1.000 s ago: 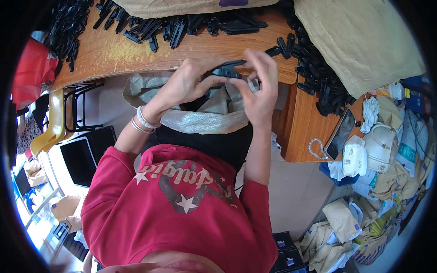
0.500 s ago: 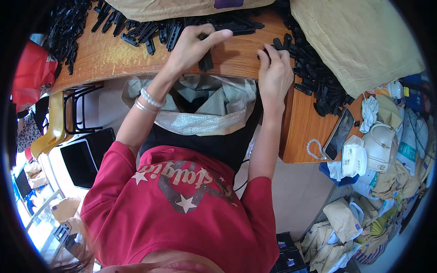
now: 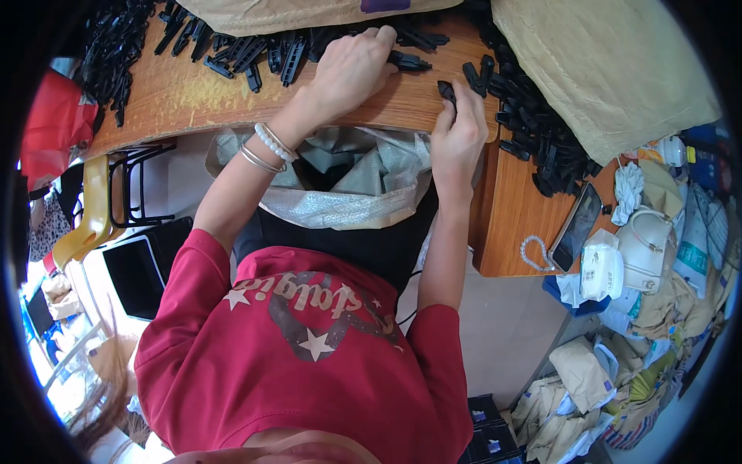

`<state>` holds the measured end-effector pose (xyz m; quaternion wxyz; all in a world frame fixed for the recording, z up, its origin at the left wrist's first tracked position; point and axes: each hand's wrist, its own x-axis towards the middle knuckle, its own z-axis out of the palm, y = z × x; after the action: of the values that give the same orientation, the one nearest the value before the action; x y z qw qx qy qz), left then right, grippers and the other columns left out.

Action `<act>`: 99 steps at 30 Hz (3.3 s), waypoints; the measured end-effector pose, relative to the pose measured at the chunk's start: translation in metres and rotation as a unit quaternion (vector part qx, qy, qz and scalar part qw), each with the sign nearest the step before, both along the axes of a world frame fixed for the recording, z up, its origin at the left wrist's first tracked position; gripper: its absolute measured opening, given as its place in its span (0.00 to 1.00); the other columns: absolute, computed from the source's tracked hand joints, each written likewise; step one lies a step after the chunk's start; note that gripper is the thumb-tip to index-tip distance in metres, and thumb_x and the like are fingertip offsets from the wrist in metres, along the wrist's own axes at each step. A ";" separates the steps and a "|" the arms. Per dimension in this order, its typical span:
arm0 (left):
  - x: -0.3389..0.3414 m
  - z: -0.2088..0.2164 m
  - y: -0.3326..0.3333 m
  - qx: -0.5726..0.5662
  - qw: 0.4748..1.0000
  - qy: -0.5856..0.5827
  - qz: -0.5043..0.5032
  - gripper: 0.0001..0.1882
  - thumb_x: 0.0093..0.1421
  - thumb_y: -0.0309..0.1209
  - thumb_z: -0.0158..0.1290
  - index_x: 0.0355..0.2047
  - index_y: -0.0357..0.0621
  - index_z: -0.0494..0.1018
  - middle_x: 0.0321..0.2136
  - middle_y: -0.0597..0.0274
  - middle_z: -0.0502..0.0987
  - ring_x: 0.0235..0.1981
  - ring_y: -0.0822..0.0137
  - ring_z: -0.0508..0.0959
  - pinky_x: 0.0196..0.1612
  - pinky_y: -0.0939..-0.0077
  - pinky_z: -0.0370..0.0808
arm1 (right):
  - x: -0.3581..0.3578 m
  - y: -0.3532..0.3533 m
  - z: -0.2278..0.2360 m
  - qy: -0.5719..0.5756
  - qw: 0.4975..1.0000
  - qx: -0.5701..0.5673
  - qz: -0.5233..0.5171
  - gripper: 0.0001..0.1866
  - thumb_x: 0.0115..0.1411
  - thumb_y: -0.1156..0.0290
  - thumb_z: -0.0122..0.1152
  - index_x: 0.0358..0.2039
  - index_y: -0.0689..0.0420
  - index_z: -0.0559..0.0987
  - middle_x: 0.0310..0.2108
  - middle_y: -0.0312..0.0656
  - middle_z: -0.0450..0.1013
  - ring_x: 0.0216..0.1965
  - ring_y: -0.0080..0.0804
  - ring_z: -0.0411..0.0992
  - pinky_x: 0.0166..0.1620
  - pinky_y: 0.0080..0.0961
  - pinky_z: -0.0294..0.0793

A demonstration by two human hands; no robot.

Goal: Inspecting and sorting small black plastic components from a desk into a bag.

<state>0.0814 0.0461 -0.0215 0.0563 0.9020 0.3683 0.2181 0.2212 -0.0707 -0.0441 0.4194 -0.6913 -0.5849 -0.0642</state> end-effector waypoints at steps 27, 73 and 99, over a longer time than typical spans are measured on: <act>-0.046 0.017 -0.049 -0.447 0.859 -0.237 -0.080 0.27 0.52 0.19 0.53 0.55 0.40 0.67 0.30 0.61 0.79 0.29 0.78 0.73 0.36 0.79 0.72 | -0.026 -0.034 0.041 0.325 0.928 -0.042 0.177 0.12 0.52 0.86 0.60 0.39 0.66 0.79 0.37 0.41 0.72 0.32 0.22 0.72 0.34 0.15 0.72; -0.004 0.004 -0.023 -0.318 0.904 -0.284 -0.021 0.09 0.58 0.26 0.55 0.35 0.31 0.73 0.30 0.56 0.76 0.29 0.66 0.77 0.33 0.74 0.74 | 0.005 0.015 0.027 0.325 0.944 0.022 0.046 0.15 0.56 0.82 0.58 0.45 0.67 0.72 0.31 0.43 0.75 0.25 0.20 0.73 0.28 0.15 0.71; -0.033 0.011 -0.034 -0.298 0.911 -0.189 -0.212 0.19 0.52 0.27 0.55 0.44 0.32 0.73 0.24 0.38 0.75 0.28 0.44 0.77 0.33 0.64 0.75 | -0.019 -0.015 0.017 0.503 0.851 -0.006 0.152 0.19 0.46 0.87 0.64 0.41 0.68 0.75 0.33 0.41 0.71 0.32 0.20 0.70 0.37 0.15 0.72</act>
<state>0.0485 0.0118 -0.0101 0.4363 0.8421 0.1985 0.2473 0.2021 -0.0856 -0.0274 0.6564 -0.5343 -0.3922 0.3605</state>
